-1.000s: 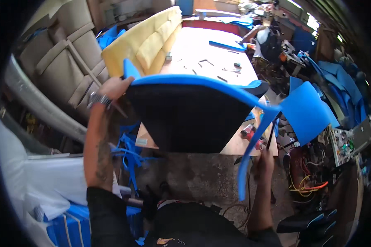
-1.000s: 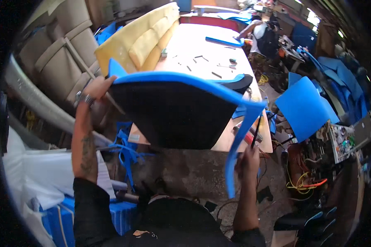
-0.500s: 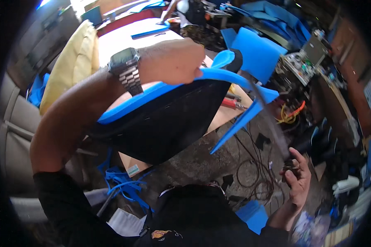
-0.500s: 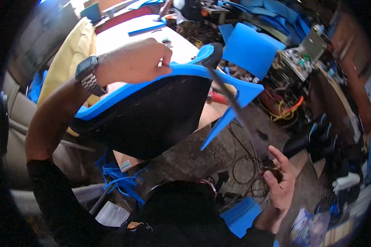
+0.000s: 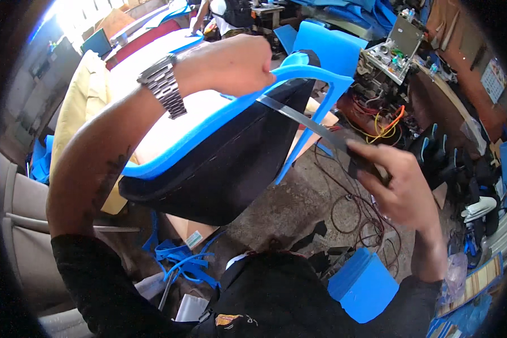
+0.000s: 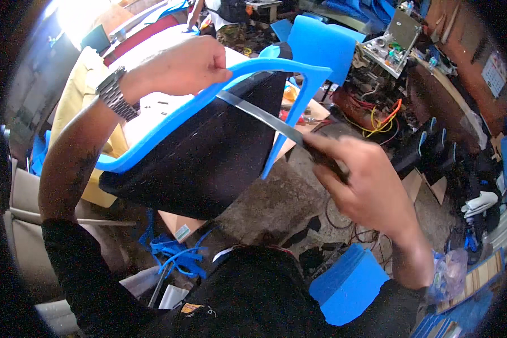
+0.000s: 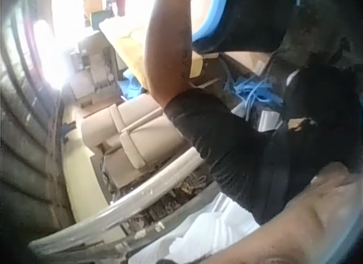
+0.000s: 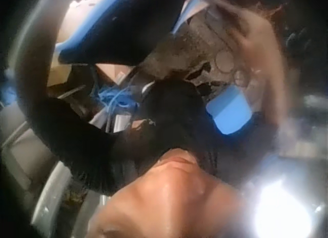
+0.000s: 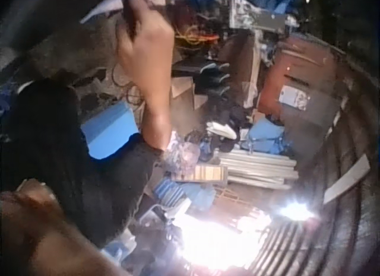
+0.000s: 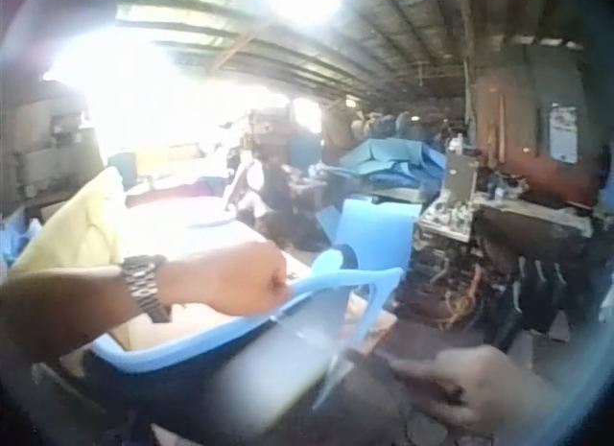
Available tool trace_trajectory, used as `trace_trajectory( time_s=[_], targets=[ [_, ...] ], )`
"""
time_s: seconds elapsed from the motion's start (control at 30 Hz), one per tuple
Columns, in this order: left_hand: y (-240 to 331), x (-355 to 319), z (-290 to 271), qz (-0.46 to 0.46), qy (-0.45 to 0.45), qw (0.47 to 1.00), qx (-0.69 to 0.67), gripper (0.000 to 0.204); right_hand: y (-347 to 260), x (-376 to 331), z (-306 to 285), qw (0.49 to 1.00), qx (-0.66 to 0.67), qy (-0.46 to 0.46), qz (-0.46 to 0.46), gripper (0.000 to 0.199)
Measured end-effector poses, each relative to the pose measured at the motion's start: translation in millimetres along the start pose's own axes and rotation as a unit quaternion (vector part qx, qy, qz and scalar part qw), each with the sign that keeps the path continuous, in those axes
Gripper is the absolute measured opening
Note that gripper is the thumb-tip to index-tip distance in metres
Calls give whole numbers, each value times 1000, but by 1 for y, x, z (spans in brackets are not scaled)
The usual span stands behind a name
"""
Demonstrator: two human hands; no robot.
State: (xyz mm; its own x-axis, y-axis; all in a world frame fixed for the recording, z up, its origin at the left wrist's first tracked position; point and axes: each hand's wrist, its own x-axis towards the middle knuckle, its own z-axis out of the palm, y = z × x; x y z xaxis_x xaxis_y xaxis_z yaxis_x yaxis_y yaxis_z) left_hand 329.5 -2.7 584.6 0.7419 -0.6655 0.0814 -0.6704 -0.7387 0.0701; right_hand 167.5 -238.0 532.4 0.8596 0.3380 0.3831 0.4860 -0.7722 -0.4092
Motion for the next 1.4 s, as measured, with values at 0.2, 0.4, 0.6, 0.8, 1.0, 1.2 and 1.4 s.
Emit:
trace_trajectory(
  time_s=[0.2,0.4,0.6,0.8,1.0,1.2,1.4],
  targets=[
    [9,7,-1,40,-22,997,57,32,-30,49,43,999,12,-20,-29,30],
    [-21,2,5,79,5,997,-4,31,-108,-27,20,988,-64,-82,114,41],
    [-21,18,-1,280,61,958,32,31,-128,21,62,986,-122,29,109,40],
    [-36,-1,-18,337,30,938,-77,31,-236,-10,66,946,-106,-40,302,40],
    [-4,-15,-12,329,22,922,-201,33,-222,7,87,955,-155,22,253,48],
    [-8,-24,-24,332,68,927,-163,33,-275,-16,84,937,-128,-4,326,46],
    [15,-69,-45,269,11,933,-238,36,-258,-13,86,946,-126,-1,299,45]
  ],
)
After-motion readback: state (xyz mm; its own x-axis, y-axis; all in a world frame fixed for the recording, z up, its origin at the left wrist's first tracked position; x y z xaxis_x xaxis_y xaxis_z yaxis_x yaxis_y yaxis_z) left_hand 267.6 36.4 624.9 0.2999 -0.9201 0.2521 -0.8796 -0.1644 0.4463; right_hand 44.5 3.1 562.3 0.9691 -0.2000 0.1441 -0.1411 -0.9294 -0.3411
